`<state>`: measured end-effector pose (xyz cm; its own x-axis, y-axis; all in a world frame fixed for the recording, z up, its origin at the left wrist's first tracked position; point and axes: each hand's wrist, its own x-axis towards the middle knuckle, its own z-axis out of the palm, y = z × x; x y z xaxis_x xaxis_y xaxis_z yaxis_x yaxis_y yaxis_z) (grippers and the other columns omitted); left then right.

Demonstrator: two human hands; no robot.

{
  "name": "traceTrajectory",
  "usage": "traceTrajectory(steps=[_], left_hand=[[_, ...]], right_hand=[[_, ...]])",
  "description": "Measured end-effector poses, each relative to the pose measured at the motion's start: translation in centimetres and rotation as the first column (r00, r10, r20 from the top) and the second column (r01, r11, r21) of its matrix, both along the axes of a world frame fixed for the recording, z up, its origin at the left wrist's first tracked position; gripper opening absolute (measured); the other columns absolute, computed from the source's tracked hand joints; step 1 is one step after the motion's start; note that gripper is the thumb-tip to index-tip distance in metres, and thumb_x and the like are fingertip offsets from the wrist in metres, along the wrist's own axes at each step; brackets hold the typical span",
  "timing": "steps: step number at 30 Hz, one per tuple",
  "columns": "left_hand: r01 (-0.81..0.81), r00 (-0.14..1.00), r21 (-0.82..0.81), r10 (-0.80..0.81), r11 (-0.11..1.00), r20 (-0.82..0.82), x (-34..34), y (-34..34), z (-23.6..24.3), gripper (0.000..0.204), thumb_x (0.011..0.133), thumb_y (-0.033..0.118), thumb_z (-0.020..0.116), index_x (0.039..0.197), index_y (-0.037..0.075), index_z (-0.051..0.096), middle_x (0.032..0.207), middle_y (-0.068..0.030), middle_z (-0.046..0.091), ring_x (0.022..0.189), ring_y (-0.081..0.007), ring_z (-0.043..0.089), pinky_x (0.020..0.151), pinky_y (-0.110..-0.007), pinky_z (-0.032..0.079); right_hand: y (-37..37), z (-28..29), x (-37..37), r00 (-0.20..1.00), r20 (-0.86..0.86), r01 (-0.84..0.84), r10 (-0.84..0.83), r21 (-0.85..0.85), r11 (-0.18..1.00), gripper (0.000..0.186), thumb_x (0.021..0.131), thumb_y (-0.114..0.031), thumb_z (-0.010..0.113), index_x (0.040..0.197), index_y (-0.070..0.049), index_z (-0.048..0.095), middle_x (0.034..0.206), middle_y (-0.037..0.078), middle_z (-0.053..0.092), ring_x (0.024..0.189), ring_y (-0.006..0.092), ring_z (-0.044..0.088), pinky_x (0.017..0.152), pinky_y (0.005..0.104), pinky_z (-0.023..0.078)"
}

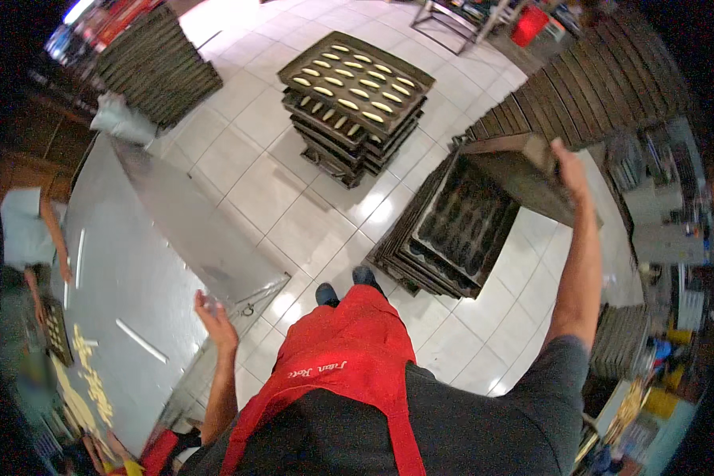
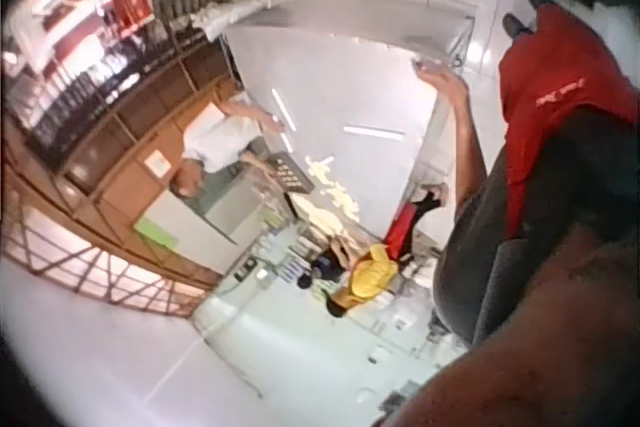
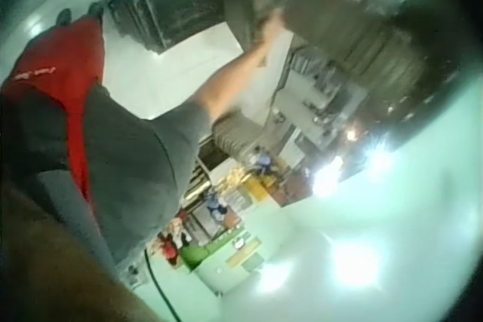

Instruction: Rolling small pieces of dough into cylindrical shapes and arranging them on a baking tray.

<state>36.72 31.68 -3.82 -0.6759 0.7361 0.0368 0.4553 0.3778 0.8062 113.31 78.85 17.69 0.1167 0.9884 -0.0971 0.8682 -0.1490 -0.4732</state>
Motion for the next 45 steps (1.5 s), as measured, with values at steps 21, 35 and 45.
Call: traceTrajectory(steps=[21, 35, 45], left_hand=[[-0.528, 0.843, -0.034, 0.528, 0.849, 0.105, 20.8, -24.6, 0.4, 0.057, 0.108, 0.014, 0.06, 0.162, 0.005, 0.044, 0.157, -0.021, 0.048, 0.129, -0.0354, 0.059, 0.099, -0.047, 0.057], [-0.929, 0.357, -0.065, 0.928, 0.365, 0.105, 13.6, -51.9, -2.0, 0.055, 0.108, 0.013, 0.064, 0.16, 0.002, 0.049, 0.157, -0.0183, 0.056, 0.12, -0.0291, 0.064, 0.09, -0.041, 0.057], [-0.841, 0.541, 0.076, 0.832, 0.536, 0.125, -9.5, -48.7, -0.4, 0.05, 0.108, 0.015, 0.065, 0.155, 0.005, 0.054, 0.153, -0.0139, 0.062, 0.127, -0.0281, 0.065, 0.096, -0.04, 0.056]], right_hand=[[-20.6, 7.9, -54.6, 0.115, 0.008, -0.348, 0.993, 0.937, 0.033, 0.04, 0.103, -0.002, 0.06, 0.064, -0.002, 0.053, 0.058, 0.009, 0.049, 0.051, 0.0206, 0.042, 0.054, 0.0397, 0.029], [-41.2, -12.1, -76.2, 0.255, 0.39, -0.573, 0.885, 0.798, -0.187, 0.032, 0.097, -0.017, 0.07, 0.066, -0.011, 0.06, 0.064, 0.008, 0.059, 0.055, 0.0293, 0.056, 0.055, 0.0438, 0.04], [-49.4, -10.6, -84.7, 0.137, 0.029, -0.983, 0.99, 0.127, 0.133, 0.019, 0.1, -0.025, 0.074, 0.099, -0.006, 0.077, 0.09, 0.019, 0.075, 0.078, 0.0404, 0.075, 0.073, 0.0526, 0.058]])
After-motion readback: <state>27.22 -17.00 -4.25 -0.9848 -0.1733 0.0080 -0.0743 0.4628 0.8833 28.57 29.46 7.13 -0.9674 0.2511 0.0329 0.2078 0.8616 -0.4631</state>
